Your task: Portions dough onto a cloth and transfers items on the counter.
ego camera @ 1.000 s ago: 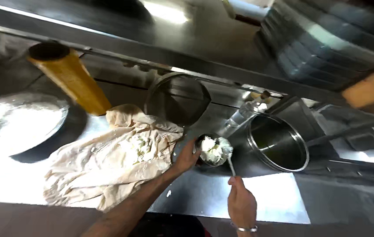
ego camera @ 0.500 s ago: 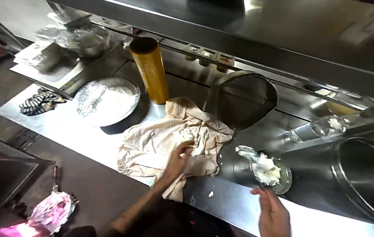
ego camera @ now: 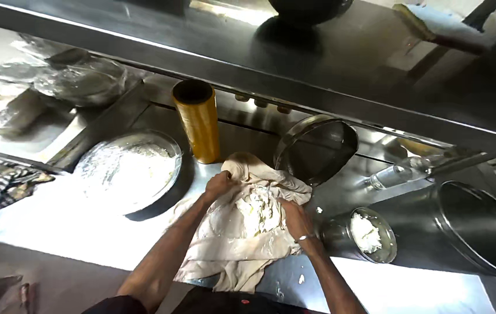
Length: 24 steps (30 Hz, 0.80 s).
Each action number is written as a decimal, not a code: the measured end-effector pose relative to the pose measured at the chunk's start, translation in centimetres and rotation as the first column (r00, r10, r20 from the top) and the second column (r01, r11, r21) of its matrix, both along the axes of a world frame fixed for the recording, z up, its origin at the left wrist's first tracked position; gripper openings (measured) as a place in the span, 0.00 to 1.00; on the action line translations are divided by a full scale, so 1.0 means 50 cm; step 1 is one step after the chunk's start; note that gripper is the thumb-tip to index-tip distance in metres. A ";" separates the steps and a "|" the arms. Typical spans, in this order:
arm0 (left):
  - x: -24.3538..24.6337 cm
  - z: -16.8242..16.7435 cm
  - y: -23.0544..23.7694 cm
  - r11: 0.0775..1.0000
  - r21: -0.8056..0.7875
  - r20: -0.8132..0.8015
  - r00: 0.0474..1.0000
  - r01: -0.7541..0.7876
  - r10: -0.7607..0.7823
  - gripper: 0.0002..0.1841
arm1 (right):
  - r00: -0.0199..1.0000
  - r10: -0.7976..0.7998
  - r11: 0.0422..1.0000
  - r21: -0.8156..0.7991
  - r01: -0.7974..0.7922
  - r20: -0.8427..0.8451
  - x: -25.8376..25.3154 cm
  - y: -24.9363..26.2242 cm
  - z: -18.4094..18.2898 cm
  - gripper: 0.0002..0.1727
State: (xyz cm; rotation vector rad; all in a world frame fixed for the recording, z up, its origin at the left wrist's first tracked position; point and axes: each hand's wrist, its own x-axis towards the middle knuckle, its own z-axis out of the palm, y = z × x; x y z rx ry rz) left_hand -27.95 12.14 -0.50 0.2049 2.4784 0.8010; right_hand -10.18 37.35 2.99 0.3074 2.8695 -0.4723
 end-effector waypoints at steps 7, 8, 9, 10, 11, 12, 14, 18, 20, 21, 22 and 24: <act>0.028 0.073 0.004 0.758 0.631 0.059 0.984 -0.168 0.169 0.16 | 0.913 -0.072 0.997 -0.057 0.054 -0.402 0.208 -0.029 -0.031 0.27; 0.041 0.089 0.009 0.731 0.663 0.044 0.983 -0.163 0.179 0.14 | 0.889 -0.085 0.996 -0.063 0.063 -0.450 0.215 -0.026 -0.021 0.26; 0.054 0.105 0.019 0.710 0.690 0.017 0.984 -0.138 0.175 0.13 | 0.874 -0.086 0.996 -0.063 0.063 -0.478 0.216 -0.021 -0.011 0.25; 0.068 0.124 0.030 0.693 0.712 -0.005 0.987 -0.108 0.160 0.13 | 0.865 -0.082 0.996 -0.066 0.057 -0.495 0.213 -0.019 -0.002 0.25; 0.082 0.143 0.041 0.679 0.731 -0.030 0.990 -0.071 0.137 0.12 | 0.860 -0.074 0.997 -0.064 0.047 -0.505 0.204 -0.021 0.005 0.24; 0.095 0.163 0.051 0.667 0.745 -0.059 0.991 -0.033 0.116 0.12 | 0.859 -0.061 0.998 -0.059 0.036 -0.509 0.193 -0.024 0.008 0.24; 0.117 0.202 0.065 0.644 0.765 -0.112 0.988 0.015 0.110 0.10 | 0.859 -0.017 1.000 -0.015 0.010 -0.512 0.179 -0.032 -0.006 0.26; 0.129 0.252 0.071 0.622 0.783 -0.212 0.952 0.032 0.219 0.11 | 0.868 0.106 0.991 0.128 -0.049 -0.485 0.216 -0.029 -0.064 0.32; 0.123 0.260 0.065 0.622 0.783 -0.211 0.937 -0.010 0.279 0.12 | 0.868 0.121 0.989 0.136 -0.062 -0.481 0.241 -0.016 -0.067 0.31; 0.121 0.262 0.062 0.622 0.782 -0.211 0.927 -0.029 0.309 0.12 | 0.861 0.097 0.993 0.110 -0.048 -0.499 0.250 -0.010 -0.062 0.30; 0.121 0.265 0.060 0.626 0.779 -0.221 0.917 -0.040 0.333 0.13 | 0.851 0.056 0.997 0.071 -0.022 -0.521 0.255 -0.005 -0.055 0.28; 0.127 0.271 0.058 0.646 0.762 -0.251 0.900 -0.044 0.357 0.13 | 0.838 -0.054 0.999 -0.026 0.048 -0.543 0.254 0.006 -0.038 0.25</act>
